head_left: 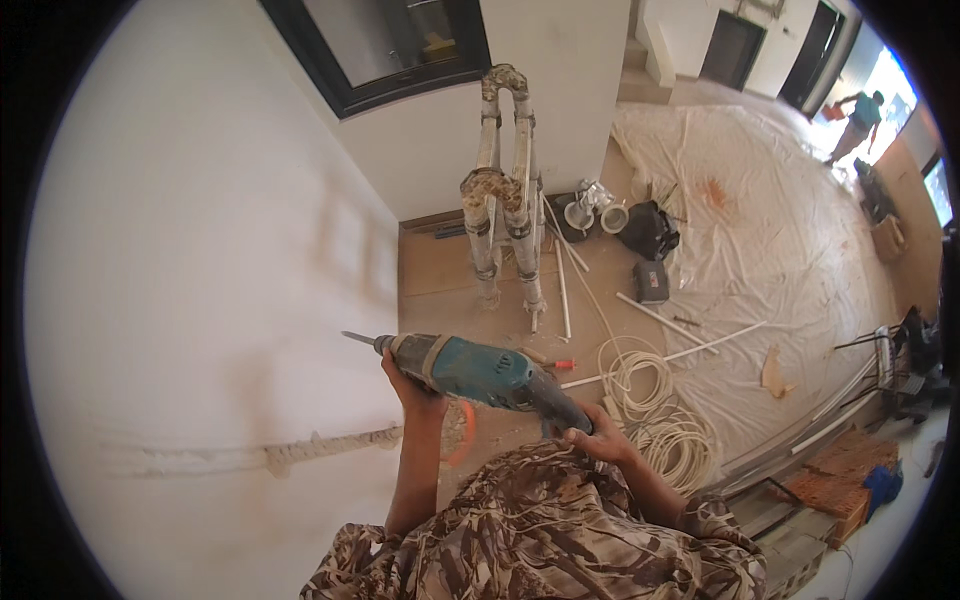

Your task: The person uses a rotary hammer to chisel a vertical channel into a wall, allowing dust and debris to fall into a bucket on the floor.

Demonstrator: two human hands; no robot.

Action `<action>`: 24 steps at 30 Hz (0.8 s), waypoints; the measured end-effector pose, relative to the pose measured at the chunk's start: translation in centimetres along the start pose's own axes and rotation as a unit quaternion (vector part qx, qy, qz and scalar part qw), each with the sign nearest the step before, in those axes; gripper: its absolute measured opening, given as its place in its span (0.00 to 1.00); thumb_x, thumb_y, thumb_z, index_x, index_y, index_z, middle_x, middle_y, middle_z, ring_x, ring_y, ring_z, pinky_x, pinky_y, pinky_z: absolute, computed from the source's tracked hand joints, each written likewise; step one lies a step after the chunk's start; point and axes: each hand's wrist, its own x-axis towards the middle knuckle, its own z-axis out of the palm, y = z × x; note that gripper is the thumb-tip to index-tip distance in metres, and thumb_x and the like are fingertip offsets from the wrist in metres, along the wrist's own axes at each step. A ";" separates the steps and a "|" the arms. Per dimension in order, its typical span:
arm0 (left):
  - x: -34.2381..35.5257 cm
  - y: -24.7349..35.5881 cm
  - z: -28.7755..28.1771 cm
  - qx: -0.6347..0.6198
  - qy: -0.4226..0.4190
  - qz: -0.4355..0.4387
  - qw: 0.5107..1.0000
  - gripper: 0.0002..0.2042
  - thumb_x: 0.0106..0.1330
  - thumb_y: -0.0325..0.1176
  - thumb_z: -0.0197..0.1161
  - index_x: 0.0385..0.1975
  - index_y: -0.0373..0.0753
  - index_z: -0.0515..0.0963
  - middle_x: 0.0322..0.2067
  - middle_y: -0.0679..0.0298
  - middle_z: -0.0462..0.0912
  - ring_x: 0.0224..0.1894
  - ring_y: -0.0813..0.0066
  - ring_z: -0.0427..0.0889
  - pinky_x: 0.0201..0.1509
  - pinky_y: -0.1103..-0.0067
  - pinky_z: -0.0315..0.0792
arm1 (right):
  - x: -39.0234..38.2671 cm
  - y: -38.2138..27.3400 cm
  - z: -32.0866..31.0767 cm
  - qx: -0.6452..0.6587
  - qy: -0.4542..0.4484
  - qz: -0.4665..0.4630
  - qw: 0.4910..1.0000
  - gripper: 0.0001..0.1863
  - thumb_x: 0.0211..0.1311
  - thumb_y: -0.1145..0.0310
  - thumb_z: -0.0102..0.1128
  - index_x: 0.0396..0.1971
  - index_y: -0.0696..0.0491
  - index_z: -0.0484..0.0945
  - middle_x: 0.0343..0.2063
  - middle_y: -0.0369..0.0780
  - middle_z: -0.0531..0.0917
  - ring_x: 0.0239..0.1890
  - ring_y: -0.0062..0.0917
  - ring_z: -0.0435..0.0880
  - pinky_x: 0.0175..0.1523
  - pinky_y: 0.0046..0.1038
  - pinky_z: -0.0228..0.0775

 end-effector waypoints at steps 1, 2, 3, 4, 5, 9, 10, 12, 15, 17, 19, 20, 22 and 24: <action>1.1 0.0 1.5 0.027 0.009 0.007 1.000 0.27 0.70 0.62 0.47 0.54 0.46 0.74 0.52 0.63 0.80 0.57 0.62 0.78 0.63 0.63 0.73 | 1.3 0.4 -1.0 0.018 -0.003 -0.009 1.000 0.24 0.65 0.52 0.64 0.50 0.56 0.77 0.39 0.38 0.81 0.43 0.22 0.77 0.50 0.28 0.70; 1.9 0.2 2.9 0.045 -0.004 0.012 0.999 0.27 0.70 0.63 0.49 0.54 0.46 0.75 0.52 0.64 0.80 0.57 0.63 0.79 0.62 0.64 0.73 | 2.4 0.6 -1.8 0.040 0.000 -0.005 0.999 0.24 0.65 0.53 0.65 0.51 0.56 0.77 0.40 0.38 0.81 0.44 0.21 0.77 0.51 0.28 0.70; 2.8 0.1 4.6 0.054 0.025 0.009 0.998 0.28 0.69 0.64 0.51 0.53 0.46 0.75 0.52 0.65 0.81 0.57 0.64 0.79 0.61 0.65 0.74 | 3.7 0.7 -2.9 0.060 -0.001 -0.006 0.998 0.25 0.64 0.53 0.65 0.52 0.57 0.76 0.40 0.38 0.81 0.44 0.21 0.77 0.52 0.28 0.70; 3.9 0.0 6.5 0.059 0.006 0.018 0.998 0.28 0.69 0.64 0.52 0.53 0.46 0.75 0.52 0.65 0.81 0.57 0.64 0.79 0.61 0.65 0.75 | 5.1 0.5 -4.2 0.083 -0.004 -0.019 0.996 0.26 0.64 0.53 0.65 0.52 0.57 0.76 0.41 0.38 0.81 0.45 0.21 0.77 0.52 0.28 0.70; 5.0 0.1 8.3 0.061 0.032 0.020 0.997 0.28 0.69 0.64 0.52 0.54 0.46 0.75 0.52 0.66 0.81 0.57 0.65 0.79 0.61 0.66 0.75 | 6.6 0.2 -5.4 0.103 0.027 -0.019 0.994 0.26 0.64 0.54 0.65 0.54 0.58 0.75 0.40 0.38 0.81 0.45 0.22 0.78 0.53 0.28 0.71; 10.2 1.2 16.2 0.083 -0.005 0.024 0.996 0.29 0.67 0.63 0.56 0.54 0.45 0.75 0.52 0.65 0.81 0.58 0.65 0.78 0.61 0.67 0.75 | 14.8 -2.8 -10.9 0.066 0.090 -0.083 0.990 0.30 0.65 0.57 0.64 0.60 0.60 0.70 0.39 0.36 0.83 0.43 0.21 0.81 0.52 0.29 0.74; 11.8 1.6 17.9 0.091 -0.011 0.010 0.996 0.29 0.67 0.63 0.57 0.55 0.45 0.75 0.53 0.64 0.80 0.58 0.65 0.78 0.61 0.67 0.74 | 17.1 -3.8 -12.1 0.081 0.112 -0.078 0.987 0.30 0.65 0.56 0.64 0.60 0.59 0.70 0.38 0.37 0.83 0.41 0.20 0.82 0.49 0.28 0.75; 16.0 2.5 21.1 0.127 -0.069 -0.007 0.990 0.29 0.67 0.62 0.59 0.56 0.45 0.75 0.54 0.62 0.79 0.59 0.65 0.77 0.61 0.67 0.73 | 22.1 -5.5 -14.6 0.089 0.178 -0.079 0.977 0.32 0.64 0.49 0.65 0.57 0.59 0.70 0.35 0.38 0.83 0.35 0.19 0.83 0.40 0.26 0.78; 23.6 2.3 24.3 0.225 -0.116 0.024 0.967 0.28 0.66 0.61 0.60 0.56 0.46 0.75 0.51 0.62 0.81 0.53 0.65 0.80 0.54 0.69 0.75 | 29.1 -7.2 -18.7 0.117 0.243 -0.041 0.962 0.31 0.66 0.46 0.64 0.52 0.58 0.72 0.30 0.38 0.82 0.26 0.20 0.82 0.30 0.25 0.78; 29.5 1.8 25.3 0.322 -0.109 -0.011 0.940 0.27 0.67 0.60 0.60 0.56 0.46 0.73 0.52 0.61 0.79 0.54 0.66 0.79 0.49 0.69 0.76 | 32.8 -7.4 -20.8 0.149 0.258 -0.017 0.954 0.29 0.67 0.47 0.63 0.51 0.58 0.72 0.28 0.38 0.81 0.23 0.20 0.82 0.28 0.26 0.77; 35.5 0.5 25.4 0.365 -0.073 -0.023 0.928 0.26 0.68 0.60 0.60 0.56 0.47 0.74 0.50 0.60 0.80 0.51 0.67 0.80 0.47 0.69 0.76 | 35.8 -6.7 -22.3 0.181 0.265 -0.001 0.947 0.30 0.68 0.45 0.62 0.50 0.59 0.72 0.25 0.37 0.80 0.20 0.21 0.80 0.25 0.26 0.76; 38.2 -0.2 24.9 0.384 -0.066 -0.028 0.921 0.25 0.68 0.59 0.60 0.55 0.48 0.74 0.49 0.60 0.80 0.50 0.68 0.81 0.47 0.69 0.76 | 37.2 -6.1 -23.0 0.180 0.266 0.014 0.947 0.30 0.67 0.45 0.62 0.50 0.59 0.72 0.25 0.37 0.80 0.20 0.21 0.80 0.25 0.26 0.75; 42.3 -1.7 22.9 0.373 -0.066 -0.068 0.923 0.24 0.68 0.59 0.60 0.54 0.49 0.75 0.45 0.63 0.82 0.46 0.69 0.82 0.46 0.70 0.76 | 39.5 -4.5 -24.1 0.194 0.275 0.056 0.940 0.32 0.67 0.44 0.62 0.50 0.60 0.72 0.23 0.37 0.80 0.19 0.21 0.80 0.24 0.25 0.75; 45.3 -2.9 21.1 0.351 -0.056 -0.101 0.929 0.23 0.66 0.59 0.62 0.50 0.50 0.76 0.41 0.66 0.83 0.40 0.70 0.81 0.41 0.72 0.74 | 40.5 -2.5 -24.2 0.163 0.270 0.036 0.948 0.34 0.65 0.42 0.63 0.51 0.60 0.72 0.23 0.37 0.79 0.20 0.21 0.80 0.24 0.25 0.75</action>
